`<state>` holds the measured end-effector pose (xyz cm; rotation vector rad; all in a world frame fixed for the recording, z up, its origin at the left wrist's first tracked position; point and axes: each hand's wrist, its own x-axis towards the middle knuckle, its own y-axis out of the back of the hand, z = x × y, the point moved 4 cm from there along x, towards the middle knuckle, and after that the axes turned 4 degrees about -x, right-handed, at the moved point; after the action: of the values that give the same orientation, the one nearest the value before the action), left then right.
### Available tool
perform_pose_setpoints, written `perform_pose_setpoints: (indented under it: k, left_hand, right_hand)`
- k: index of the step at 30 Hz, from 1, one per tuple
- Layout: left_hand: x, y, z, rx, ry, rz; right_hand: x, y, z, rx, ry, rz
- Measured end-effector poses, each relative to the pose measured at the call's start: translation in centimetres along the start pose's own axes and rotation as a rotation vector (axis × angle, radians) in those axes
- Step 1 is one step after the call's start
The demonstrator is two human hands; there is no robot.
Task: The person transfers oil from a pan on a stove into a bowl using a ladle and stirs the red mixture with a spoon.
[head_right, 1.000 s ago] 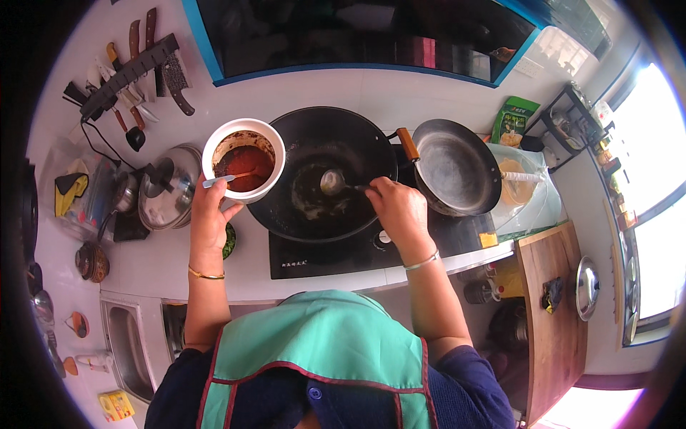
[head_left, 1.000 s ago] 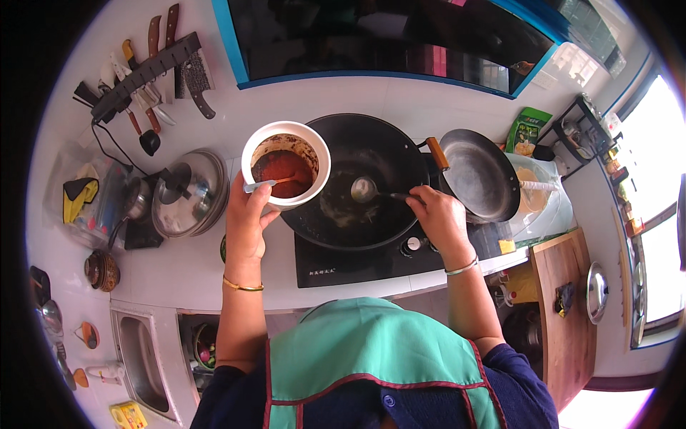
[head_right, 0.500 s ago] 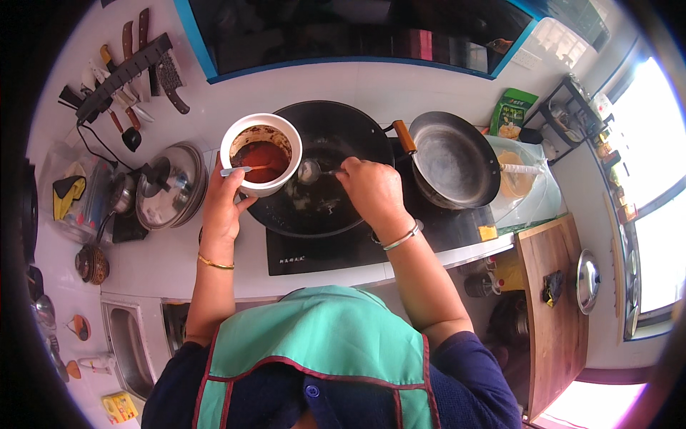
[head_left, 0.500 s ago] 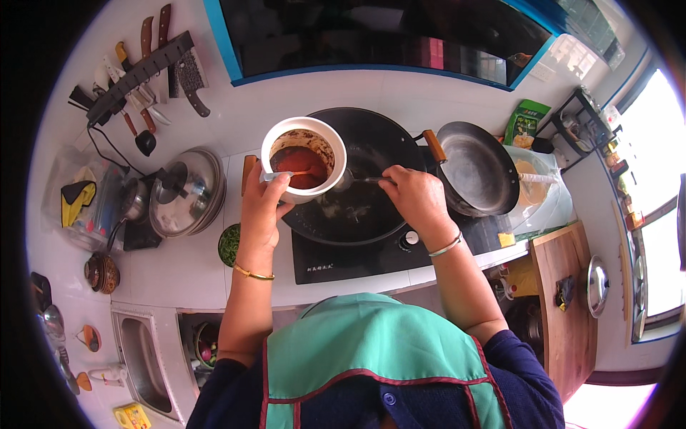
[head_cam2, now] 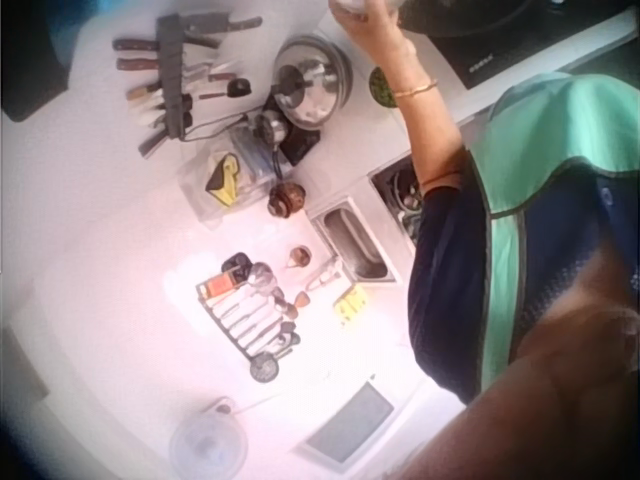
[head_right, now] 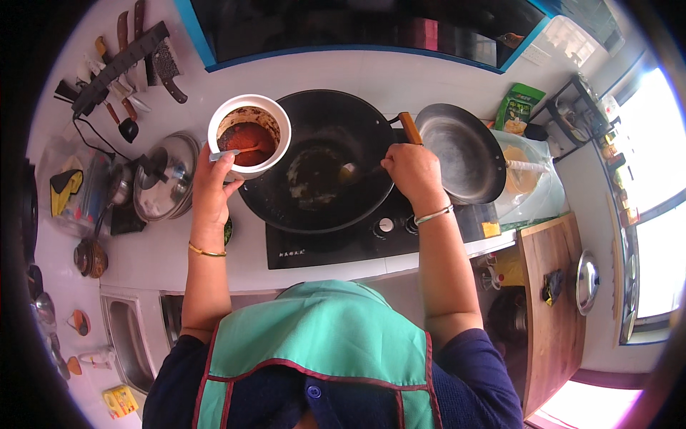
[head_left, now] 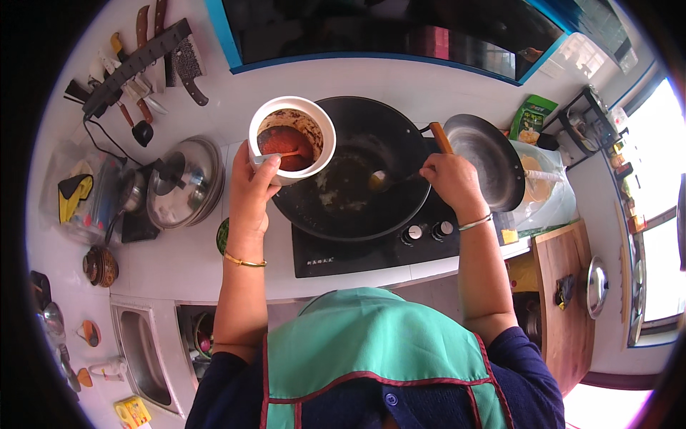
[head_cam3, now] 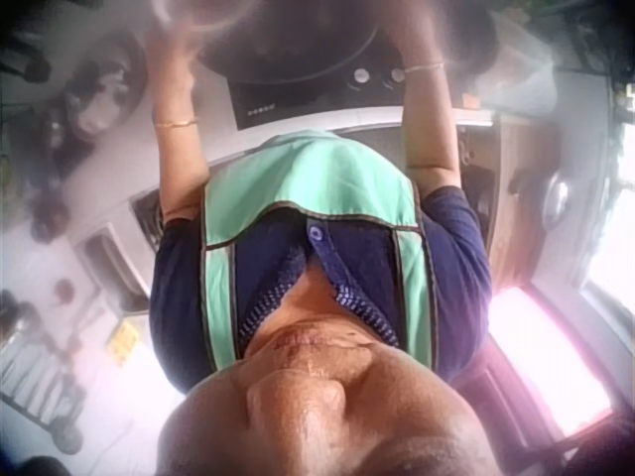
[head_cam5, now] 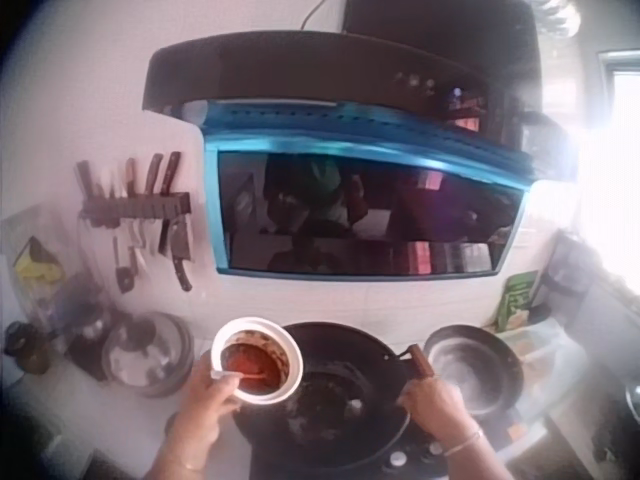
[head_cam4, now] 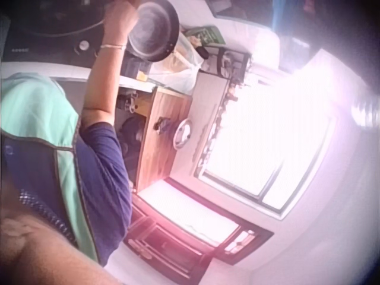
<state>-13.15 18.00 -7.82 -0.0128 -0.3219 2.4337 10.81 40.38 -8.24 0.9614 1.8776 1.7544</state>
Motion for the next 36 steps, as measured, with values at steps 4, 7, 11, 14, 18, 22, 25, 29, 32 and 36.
perform_pose_setpoints:
  k: [4, 7, 11, 14, 18, 22, 25, 29, 32, 36]
  left_hand:
    - [-0.3, 0.6, 0.2, -0.010, 0.029, 0.001]
    - [-0.6, 0.9, 0.3, -0.006, 0.029, 0.034]
    - [-1.1, 2.2, 0.6, 0.014, 0.049, 0.104]
    - [-1.4, 3.1, 0.9, -0.003, 0.053, 0.124]
    - [-1.5, 3.4, 0.7, -0.024, 0.045, 0.163]
    - [-1.3, 3.2, 0.3, 0.023, 0.098, 0.043]
    - [-1.5, 3.7, 0.1, 0.017, 0.090, 0.063]
    - [-1.4, 3.4, -0.4, -0.015, 0.062, 0.090]
    - [-1.6, 2.7, -0.1, -0.023, 0.060, 0.100]
    - [-1.8, 3.1, 0.2, -0.021, 0.060, 0.086]
  right_hand:
    - [1.3, -3.6, -1.1, 0.184, 0.027, -0.106]
    - [2.3, -6.2, -3.0, 0.453, 0.023, -0.060]
    - [2.3, -3.8, -2.9, 0.144, -0.035, 0.143]
    - [0.8, -1.6, -2.1, 0.028, 0.035, 0.066]
    - [-0.1, -1.4, -4.1, 0.099, 0.079, -0.066]
    - [2.0, -4.4, -5.6, 0.238, 0.090, 0.055]
    - [2.1, -3.2, -3.6, 0.210, 0.004, 0.170]
    - [2.6, -2.6, 0.0, 0.030, -0.074, 0.218]
    - [3.0, -3.6, 0.5, 0.000, -0.078, 0.189]
    - [3.2, -6.3, -0.9, 0.192, 0.010, 0.136]
